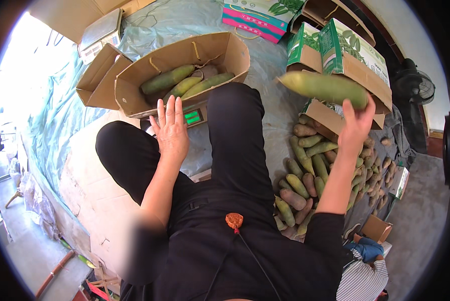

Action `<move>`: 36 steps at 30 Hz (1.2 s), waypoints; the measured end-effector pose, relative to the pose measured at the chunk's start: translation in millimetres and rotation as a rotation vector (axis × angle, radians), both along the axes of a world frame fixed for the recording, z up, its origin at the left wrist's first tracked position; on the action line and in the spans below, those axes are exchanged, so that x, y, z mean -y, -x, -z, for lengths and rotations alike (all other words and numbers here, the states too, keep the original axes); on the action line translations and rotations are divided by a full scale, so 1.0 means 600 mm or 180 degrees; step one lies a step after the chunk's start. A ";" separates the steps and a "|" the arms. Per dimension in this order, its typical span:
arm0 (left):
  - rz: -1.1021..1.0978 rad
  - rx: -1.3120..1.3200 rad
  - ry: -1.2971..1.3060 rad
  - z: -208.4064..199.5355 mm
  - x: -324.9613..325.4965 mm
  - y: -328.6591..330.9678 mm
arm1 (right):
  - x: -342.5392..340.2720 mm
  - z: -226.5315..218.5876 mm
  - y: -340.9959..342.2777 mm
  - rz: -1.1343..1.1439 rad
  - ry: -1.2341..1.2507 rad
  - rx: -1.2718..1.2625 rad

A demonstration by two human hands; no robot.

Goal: Sorting and weighing long green vegetables into a paper bag on a scale.

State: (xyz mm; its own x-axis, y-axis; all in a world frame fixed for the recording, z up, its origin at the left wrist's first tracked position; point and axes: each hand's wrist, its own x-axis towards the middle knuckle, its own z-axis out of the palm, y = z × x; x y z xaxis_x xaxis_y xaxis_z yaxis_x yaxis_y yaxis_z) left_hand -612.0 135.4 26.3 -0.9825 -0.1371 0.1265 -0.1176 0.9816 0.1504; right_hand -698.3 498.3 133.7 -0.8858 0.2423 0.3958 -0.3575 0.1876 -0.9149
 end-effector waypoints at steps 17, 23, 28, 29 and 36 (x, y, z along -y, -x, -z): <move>0.0175 0.0007 0.0249 0.014 0.005 -0.001 | 0.164 0.195 0.073 -0.0025 -0.0338 0.0954; 0.0319 -0.0183 0.0212 0.021 -0.001 0.000 | 0.029 0.413 -0.142 0.0615 -0.0952 0.2065; 0.0308 -0.0163 0.0310 0.024 -0.017 -0.003 | -0.083 0.504 -0.332 0.0943 -0.1945 0.3182; 0.0339 -0.0144 0.0326 0.023 -0.019 -0.003 | -0.108 0.513 -0.360 0.1045 -0.2057 0.3261; 0.0286 -0.0112 0.0528 0.024 -0.011 -0.006 | -0.271 0.434 -0.466 0.2085 -0.3426 0.4569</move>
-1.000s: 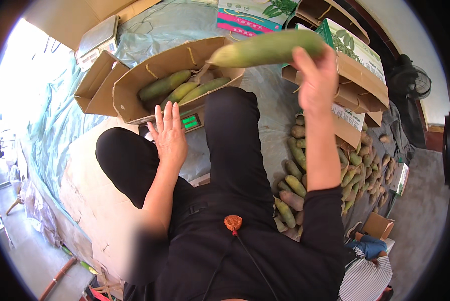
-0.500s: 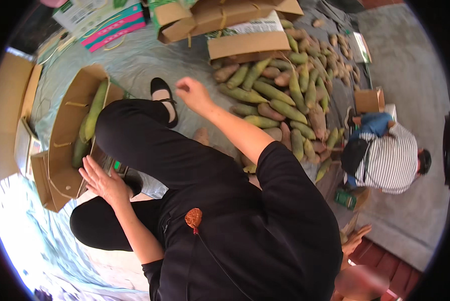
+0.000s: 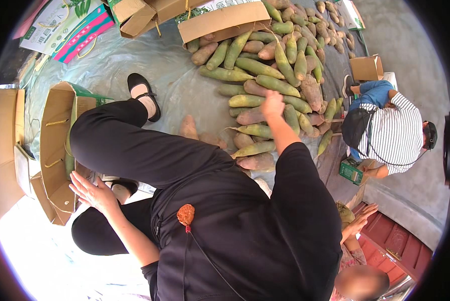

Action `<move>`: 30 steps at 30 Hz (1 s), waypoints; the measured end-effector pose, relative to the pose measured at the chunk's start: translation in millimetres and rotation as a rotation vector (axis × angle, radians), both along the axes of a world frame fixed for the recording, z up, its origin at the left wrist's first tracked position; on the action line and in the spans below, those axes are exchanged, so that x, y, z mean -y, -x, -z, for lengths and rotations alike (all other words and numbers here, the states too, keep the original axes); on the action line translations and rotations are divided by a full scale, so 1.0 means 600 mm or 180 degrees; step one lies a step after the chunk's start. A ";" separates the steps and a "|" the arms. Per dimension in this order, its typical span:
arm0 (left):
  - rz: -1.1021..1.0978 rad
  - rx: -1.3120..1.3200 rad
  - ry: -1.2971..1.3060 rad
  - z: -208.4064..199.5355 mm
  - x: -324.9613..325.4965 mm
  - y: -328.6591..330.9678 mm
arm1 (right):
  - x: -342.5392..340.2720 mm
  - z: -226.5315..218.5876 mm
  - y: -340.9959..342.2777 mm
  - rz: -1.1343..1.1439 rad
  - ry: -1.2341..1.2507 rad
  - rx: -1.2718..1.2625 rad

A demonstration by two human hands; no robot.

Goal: Sorting and weighing long green vegetables into a paper bag on a scale.

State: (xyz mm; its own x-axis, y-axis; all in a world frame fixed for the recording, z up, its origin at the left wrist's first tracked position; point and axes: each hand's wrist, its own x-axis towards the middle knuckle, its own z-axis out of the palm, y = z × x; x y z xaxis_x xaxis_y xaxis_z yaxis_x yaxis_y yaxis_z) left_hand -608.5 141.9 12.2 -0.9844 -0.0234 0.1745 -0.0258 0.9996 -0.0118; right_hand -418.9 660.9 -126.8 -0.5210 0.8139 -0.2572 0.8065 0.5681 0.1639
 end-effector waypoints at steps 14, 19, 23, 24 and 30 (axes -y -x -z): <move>0.0050 -0.0045 0.0044 -0.004 0.008 0.004 | -0.051 -0.008 -0.112 0.0816 0.0003 0.0739; 0.0078 0.0200 -0.0180 -0.021 0.011 0.005 | -0.011 -0.063 -0.104 0.0569 0.0177 0.0656; 0.0158 0.0535 -0.1172 -0.054 0.044 0.011 | -0.021 -0.052 -0.102 0.0069 0.0417 0.0409; 0.0191 0.0492 -0.1186 -0.070 0.059 0.015 | -0.017 -0.056 -0.089 0.0059 0.0577 0.0177; -0.0012 -0.0068 -0.0740 -0.133 0.184 0.064 | -0.006 -0.078 0.067 -0.0918 0.1509 -0.1194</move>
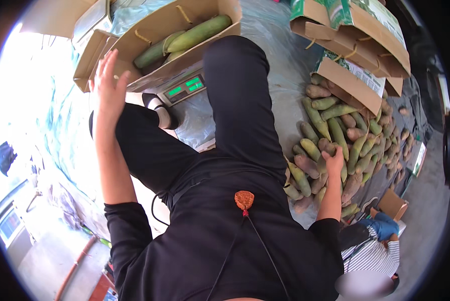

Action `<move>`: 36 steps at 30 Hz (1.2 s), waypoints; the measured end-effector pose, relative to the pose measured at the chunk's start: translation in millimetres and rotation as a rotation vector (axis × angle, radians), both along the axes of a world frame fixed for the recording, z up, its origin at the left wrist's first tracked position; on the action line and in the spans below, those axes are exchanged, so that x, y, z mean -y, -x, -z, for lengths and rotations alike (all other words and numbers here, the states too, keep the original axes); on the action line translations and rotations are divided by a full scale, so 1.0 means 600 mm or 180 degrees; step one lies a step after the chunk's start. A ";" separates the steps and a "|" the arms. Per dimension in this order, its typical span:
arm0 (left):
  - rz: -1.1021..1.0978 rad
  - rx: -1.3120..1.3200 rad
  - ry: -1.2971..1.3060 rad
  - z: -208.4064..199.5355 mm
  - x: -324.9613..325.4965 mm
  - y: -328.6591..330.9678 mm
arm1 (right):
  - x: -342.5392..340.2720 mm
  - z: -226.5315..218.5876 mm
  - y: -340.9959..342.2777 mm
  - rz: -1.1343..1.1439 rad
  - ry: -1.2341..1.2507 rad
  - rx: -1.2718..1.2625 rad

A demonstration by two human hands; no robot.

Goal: Sorting and weighing long green vegetables into a paper bag on a scale.

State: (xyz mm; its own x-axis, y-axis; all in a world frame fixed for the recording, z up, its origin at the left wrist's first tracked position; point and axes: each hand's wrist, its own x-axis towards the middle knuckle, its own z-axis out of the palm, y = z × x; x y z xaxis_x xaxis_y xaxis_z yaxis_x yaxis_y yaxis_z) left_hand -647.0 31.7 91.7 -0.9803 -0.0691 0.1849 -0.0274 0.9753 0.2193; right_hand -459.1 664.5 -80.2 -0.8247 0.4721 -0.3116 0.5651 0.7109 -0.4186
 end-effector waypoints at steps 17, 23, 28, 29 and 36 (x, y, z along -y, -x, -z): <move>-0.0746 0.0194 -0.0366 0.047 0.096 0.014 | 0.454 -0.434 0.498 -0.2066 0.2415 -0.2958; -0.0818 0.0512 -0.0363 0.062 0.107 0.014 | 0.617 -0.465 0.505 -0.3163 0.1901 -0.2885; -0.0893 0.0606 -0.0282 0.046 0.091 0.016 | 0.758 -0.399 0.509 -0.3947 0.0491 -0.2860; -0.0868 0.0572 -0.0297 0.055 0.097 0.019 | 0.780 -0.387 0.501 -0.4133 0.0134 -0.2348; -0.0901 0.0660 -0.0332 0.053 0.101 0.005 | 0.755 -0.355 0.562 -0.3588 0.0805 -0.1352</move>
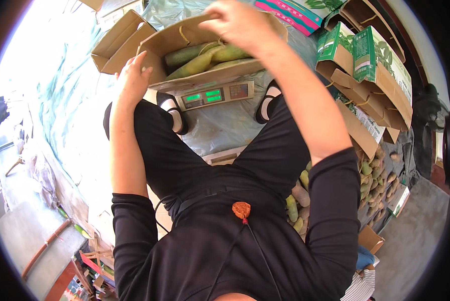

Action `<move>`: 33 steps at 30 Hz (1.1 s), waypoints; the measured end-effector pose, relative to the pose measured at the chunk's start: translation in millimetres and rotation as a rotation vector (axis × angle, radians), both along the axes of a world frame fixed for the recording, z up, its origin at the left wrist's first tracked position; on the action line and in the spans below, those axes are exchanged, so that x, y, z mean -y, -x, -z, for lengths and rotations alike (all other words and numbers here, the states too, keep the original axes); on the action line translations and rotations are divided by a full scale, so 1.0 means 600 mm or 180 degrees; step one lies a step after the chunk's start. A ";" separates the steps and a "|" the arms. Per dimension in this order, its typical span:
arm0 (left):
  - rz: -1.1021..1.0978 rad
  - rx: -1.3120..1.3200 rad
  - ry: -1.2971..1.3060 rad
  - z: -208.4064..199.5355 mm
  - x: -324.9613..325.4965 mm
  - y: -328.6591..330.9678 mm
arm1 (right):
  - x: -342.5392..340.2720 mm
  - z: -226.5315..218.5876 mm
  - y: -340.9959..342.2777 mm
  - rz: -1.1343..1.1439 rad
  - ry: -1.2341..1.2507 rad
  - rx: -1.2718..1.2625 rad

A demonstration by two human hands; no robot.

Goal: Sorting and weighing long green vegetables into a paper bag on a scale.

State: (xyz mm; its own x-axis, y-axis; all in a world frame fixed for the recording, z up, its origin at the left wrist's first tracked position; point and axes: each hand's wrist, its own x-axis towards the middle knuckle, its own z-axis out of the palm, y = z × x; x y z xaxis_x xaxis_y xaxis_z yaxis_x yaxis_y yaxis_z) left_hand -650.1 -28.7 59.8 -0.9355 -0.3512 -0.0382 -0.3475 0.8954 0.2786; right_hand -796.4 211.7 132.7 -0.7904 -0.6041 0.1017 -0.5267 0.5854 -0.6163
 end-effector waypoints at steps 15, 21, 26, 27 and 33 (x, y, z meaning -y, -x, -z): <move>0.0110 -0.0331 -0.0408 0.002 0.018 0.000 | -0.252 0.131 0.123 0.1657 0.0736 0.1378; -0.0067 -0.0573 -0.1015 0.009 0.022 -0.001 | -0.261 0.140 0.130 0.1708 0.0511 0.1619; -0.0363 -0.0332 -0.2328 -0.020 0.064 -0.014 | -0.244 0.154 0.140 0.1582 0.0468 0.2059; -0.0349 -0.0341 -0.2352 -0.038 0.050 -0.006 | -0.245 0.157 0.140 0.1598 0.0452 0.2039; -0.0939 0.0570 -0.1543 -0.082 0.065 0.031 | -0.231 0.165 0.148 0.1446 0.0412 0.2381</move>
